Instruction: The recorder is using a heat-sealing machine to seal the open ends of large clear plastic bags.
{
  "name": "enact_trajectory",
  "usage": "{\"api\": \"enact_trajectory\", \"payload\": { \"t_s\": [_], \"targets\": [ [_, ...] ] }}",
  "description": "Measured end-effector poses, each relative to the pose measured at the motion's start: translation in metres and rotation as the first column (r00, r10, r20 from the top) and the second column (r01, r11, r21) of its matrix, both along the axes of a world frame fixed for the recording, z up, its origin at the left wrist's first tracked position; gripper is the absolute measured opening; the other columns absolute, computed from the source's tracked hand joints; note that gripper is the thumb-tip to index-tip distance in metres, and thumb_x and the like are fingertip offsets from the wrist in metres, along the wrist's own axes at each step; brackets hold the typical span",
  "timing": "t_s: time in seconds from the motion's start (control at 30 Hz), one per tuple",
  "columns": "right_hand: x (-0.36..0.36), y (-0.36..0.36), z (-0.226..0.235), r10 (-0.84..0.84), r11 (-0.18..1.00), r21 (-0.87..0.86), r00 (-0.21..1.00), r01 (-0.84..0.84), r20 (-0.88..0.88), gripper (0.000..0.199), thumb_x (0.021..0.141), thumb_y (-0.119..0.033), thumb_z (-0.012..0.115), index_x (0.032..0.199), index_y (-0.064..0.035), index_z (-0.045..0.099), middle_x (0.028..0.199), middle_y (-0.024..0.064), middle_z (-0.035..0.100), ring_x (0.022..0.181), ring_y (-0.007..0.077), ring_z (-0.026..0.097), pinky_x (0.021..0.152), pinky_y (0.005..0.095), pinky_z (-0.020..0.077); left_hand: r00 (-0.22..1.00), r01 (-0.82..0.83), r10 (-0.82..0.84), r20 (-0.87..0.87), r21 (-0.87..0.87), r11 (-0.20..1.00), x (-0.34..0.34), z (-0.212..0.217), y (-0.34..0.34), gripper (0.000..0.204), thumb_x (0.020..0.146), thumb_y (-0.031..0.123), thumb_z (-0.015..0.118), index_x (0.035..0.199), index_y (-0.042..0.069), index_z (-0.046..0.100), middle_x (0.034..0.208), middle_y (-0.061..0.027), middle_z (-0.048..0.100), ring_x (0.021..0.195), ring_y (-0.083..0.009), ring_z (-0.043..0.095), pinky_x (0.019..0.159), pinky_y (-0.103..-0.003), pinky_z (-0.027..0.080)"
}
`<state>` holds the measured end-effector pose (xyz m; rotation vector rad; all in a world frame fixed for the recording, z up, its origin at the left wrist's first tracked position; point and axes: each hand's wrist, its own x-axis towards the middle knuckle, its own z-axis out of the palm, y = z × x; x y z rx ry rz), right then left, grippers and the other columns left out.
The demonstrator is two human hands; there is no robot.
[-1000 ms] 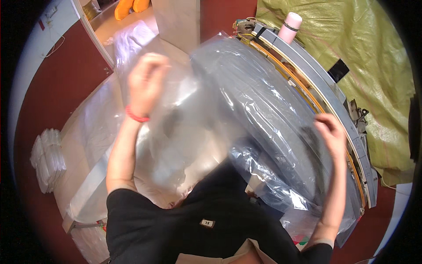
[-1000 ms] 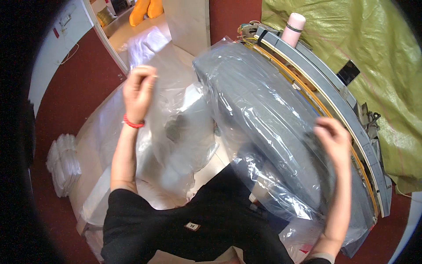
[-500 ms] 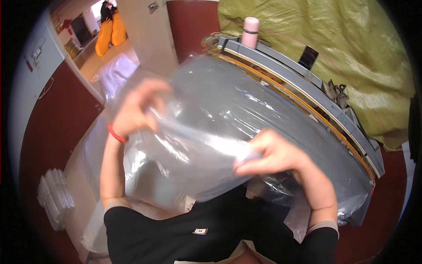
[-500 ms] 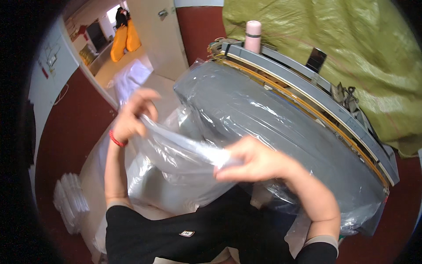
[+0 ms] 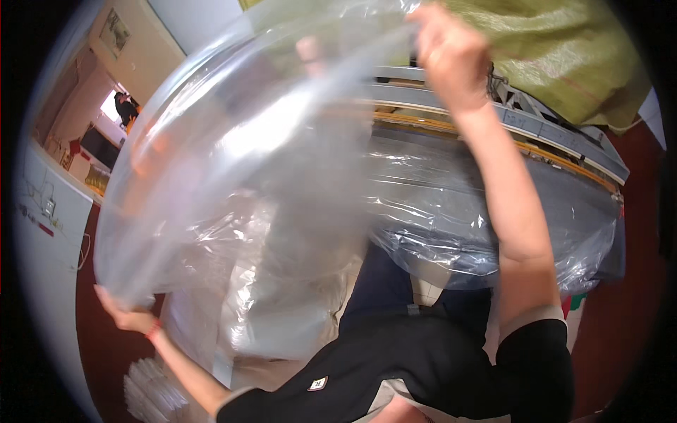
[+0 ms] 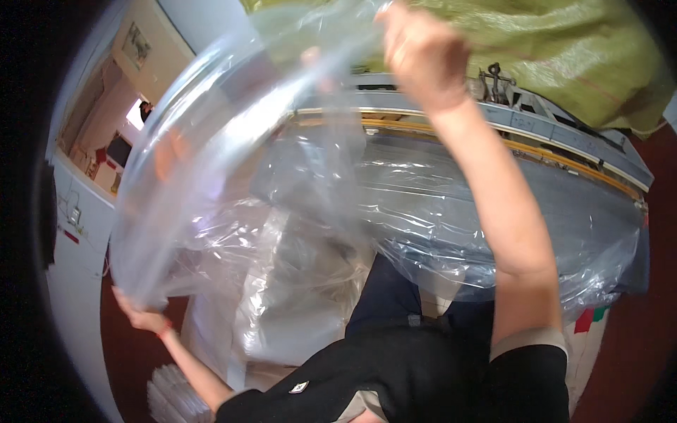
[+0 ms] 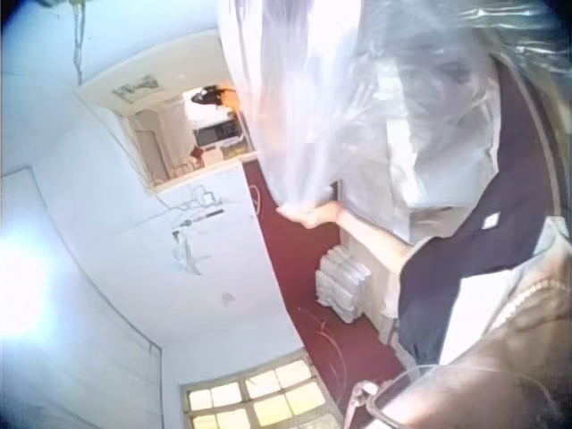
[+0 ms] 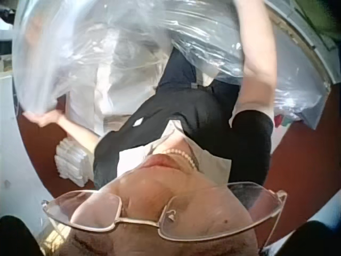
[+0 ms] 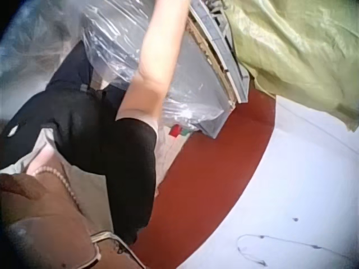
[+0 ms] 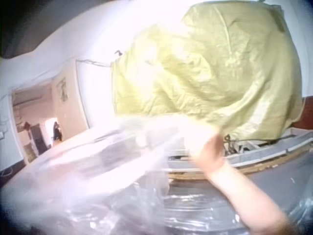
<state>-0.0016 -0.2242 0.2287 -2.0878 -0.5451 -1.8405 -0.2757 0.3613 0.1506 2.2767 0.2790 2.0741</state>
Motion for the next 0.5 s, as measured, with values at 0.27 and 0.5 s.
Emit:
{"api": "enact_trajectory", "payload": {
  "t_s": [0.27, 0.5],
  "targets": [
    [-0.042, -0.027, -0.156, 0.144, 0.958, 0.008, 0.455, -0.287, -0.879, 0.017, 0.068, -0.005, 0.048, 0.076, -0.0030, 0.063, 0.078, 0.0169, 0.060, 0.071, 0.0330, 0.058, 0.067, 0.0397, 0.0467, -0.760, -0.435, -0.547, -0.351, -0.350, 0.829, -0.081, -0.253, -0.064, 0.059, 0.067, 0.019, 0.067, 0.122, 0.012, 0.047, 0.103, -0.0092, 0.060, 0.088, -0.0197, 0.057, 0.075, -0.032, 0.046],
    [-0.082, -0.076, -0.152, 0.730, 0.678, 0.706, 0.076, -0.203, -0.679, 0.024, 0.074, 0.000, 0.046, 0.091, 0.0028, 0.063, 0.082, 0.0057, 0.062, 0.066, 0.0093, 0.055, 0.059, 0.0218, 0.0431, 0.215, 0.343, -0.248, -0.945, -0.165, 0.925, 0.090, -0.109, -0.161, 0.049, 0.067, 0.004, 0.059, 0.115, 0.009, 0.049, 0.095, -0.0168, 0.059, 0.088, -0.0341, 0.056, 0.074, -0.041, 0.046]
  ]
}}
